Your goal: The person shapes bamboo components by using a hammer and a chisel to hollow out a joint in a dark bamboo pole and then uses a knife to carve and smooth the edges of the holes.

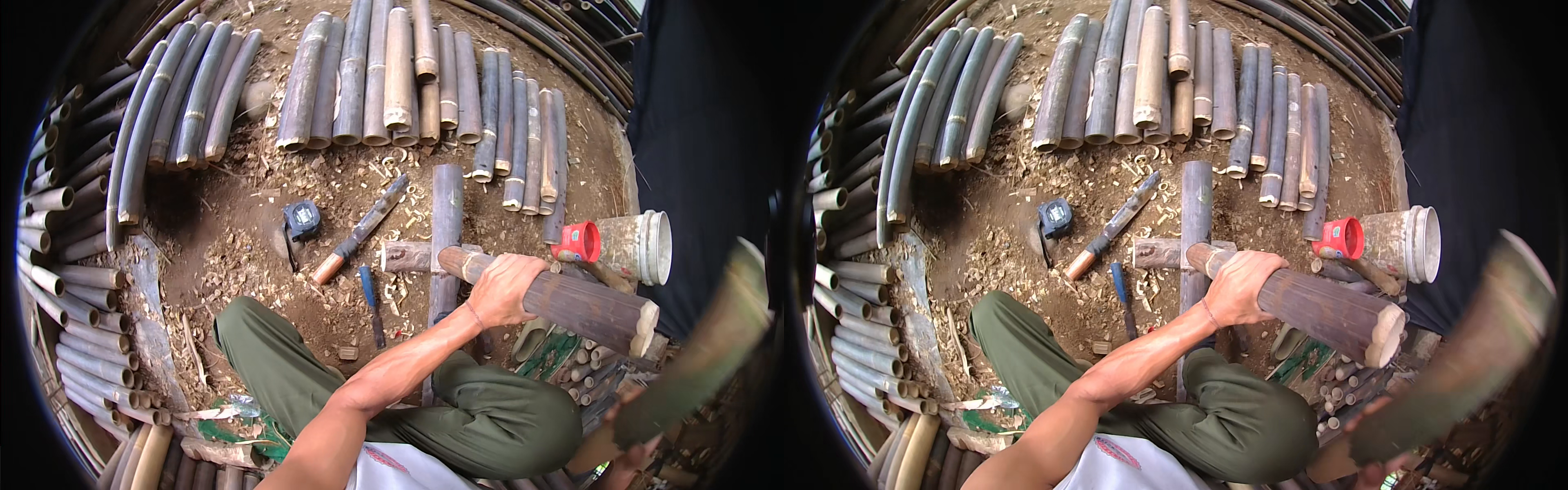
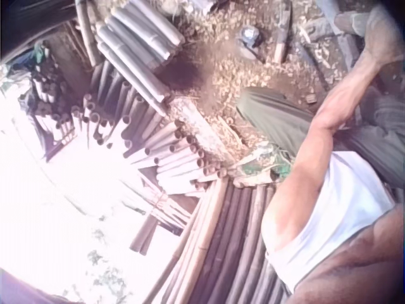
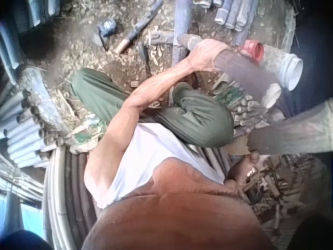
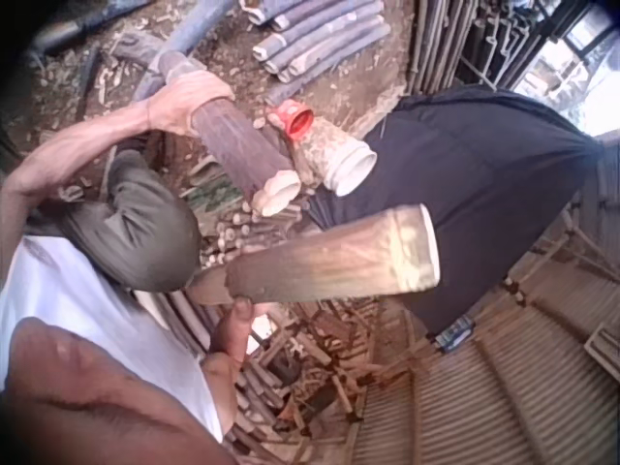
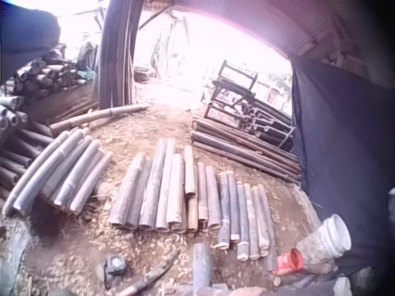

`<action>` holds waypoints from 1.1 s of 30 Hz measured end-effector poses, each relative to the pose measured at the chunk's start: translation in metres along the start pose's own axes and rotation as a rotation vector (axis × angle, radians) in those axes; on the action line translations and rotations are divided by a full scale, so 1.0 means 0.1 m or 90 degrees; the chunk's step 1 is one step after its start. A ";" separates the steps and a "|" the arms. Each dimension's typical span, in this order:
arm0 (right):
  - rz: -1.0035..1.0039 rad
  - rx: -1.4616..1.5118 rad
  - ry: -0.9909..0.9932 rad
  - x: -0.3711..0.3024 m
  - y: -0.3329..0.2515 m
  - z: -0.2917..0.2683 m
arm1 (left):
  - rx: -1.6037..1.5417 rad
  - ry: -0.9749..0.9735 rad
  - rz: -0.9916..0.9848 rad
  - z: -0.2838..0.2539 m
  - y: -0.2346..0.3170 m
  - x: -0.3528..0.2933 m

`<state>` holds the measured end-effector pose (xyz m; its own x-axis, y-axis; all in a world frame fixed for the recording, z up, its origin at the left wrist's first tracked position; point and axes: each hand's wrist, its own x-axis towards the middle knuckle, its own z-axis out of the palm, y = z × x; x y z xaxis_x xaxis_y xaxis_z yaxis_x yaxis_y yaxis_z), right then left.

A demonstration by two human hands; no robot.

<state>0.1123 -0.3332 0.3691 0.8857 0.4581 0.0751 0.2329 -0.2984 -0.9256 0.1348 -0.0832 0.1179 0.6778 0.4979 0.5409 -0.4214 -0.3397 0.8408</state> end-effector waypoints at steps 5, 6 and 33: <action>0.006 0.025 0.009 -0.05 0.25 -0.01 | -0.017 -0.002 0.008 -0.01 -0.14 -0.03; 0.057 0.010 -0.036 0.02 0.19 0.01 | -0.023 -0.004 0.011 -0.01 -0.16 -0.04; 0.082 0.010 -0.041 -0.20 0.20 0.07 | -0.016 -0.035 -0.027 0.01 -0.18 -0.07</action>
<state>0.0965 -0.3429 0.3467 0.8799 0.4701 -0.0691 0.1114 -0.3455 -0.9318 0.1383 -0.0811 0.0985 0.7274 0.4668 0.5029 -0.4057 -0.2985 0.8639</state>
